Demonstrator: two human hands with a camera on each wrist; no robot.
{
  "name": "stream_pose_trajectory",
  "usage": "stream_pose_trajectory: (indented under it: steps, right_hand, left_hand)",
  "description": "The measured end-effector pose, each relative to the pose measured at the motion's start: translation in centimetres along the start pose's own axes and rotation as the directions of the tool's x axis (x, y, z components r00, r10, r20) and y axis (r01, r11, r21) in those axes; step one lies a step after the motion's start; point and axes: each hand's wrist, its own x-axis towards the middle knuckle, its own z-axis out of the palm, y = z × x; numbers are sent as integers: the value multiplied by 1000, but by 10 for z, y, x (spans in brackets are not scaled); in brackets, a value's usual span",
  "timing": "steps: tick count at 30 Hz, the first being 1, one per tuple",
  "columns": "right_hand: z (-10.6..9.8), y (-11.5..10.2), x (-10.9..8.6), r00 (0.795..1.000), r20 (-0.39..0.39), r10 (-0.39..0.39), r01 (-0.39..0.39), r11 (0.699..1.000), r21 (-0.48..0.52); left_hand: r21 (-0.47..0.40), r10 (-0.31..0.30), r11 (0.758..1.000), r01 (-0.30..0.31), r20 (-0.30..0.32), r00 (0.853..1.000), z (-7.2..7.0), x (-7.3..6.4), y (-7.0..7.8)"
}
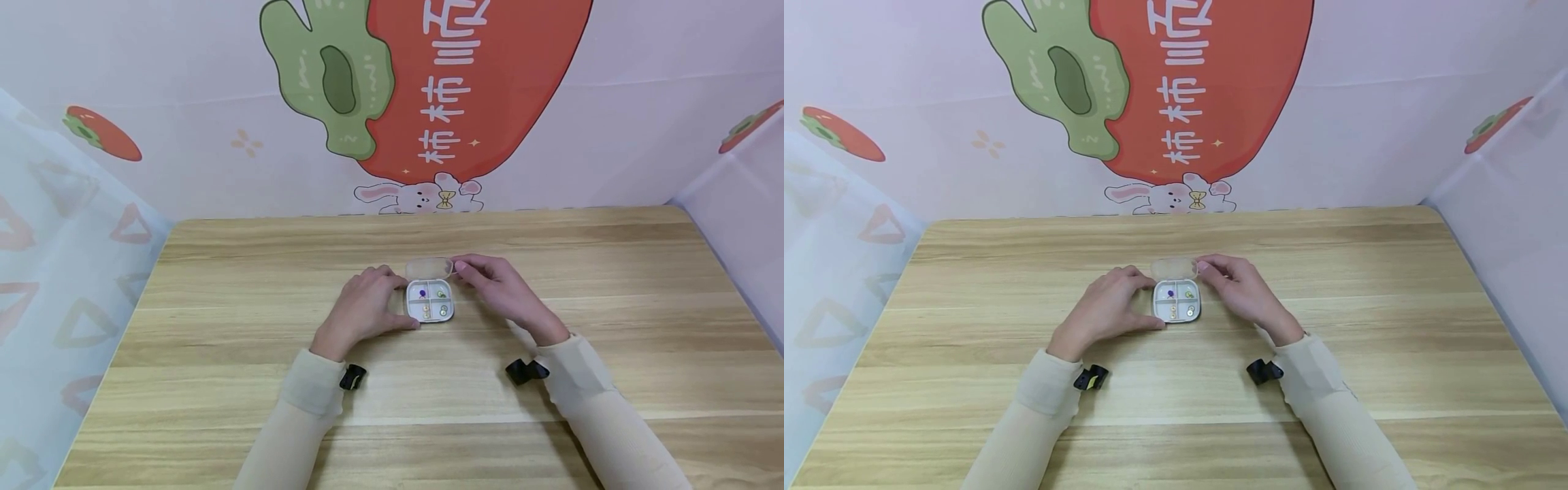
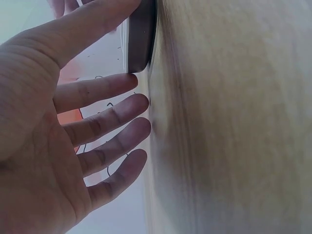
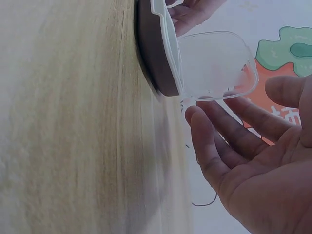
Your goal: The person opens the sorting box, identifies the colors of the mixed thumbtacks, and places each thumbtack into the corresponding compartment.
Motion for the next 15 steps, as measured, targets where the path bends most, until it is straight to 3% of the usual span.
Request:
stream_pose_trajectory:
  steps: [7, 15]
  right_hand:
    - [1, 2, 0, 999, -35, 7, -8, 1000, -28]
    - [4, 6, 2, 998, -35, -51, 48, 996, -73]
  left_hand:
    - [3, 6, 1000, -6, 2, 1000, 0, 0, 0]
    - [4, 6, 1000, -6, 9, 1000, 0, 0, 1]
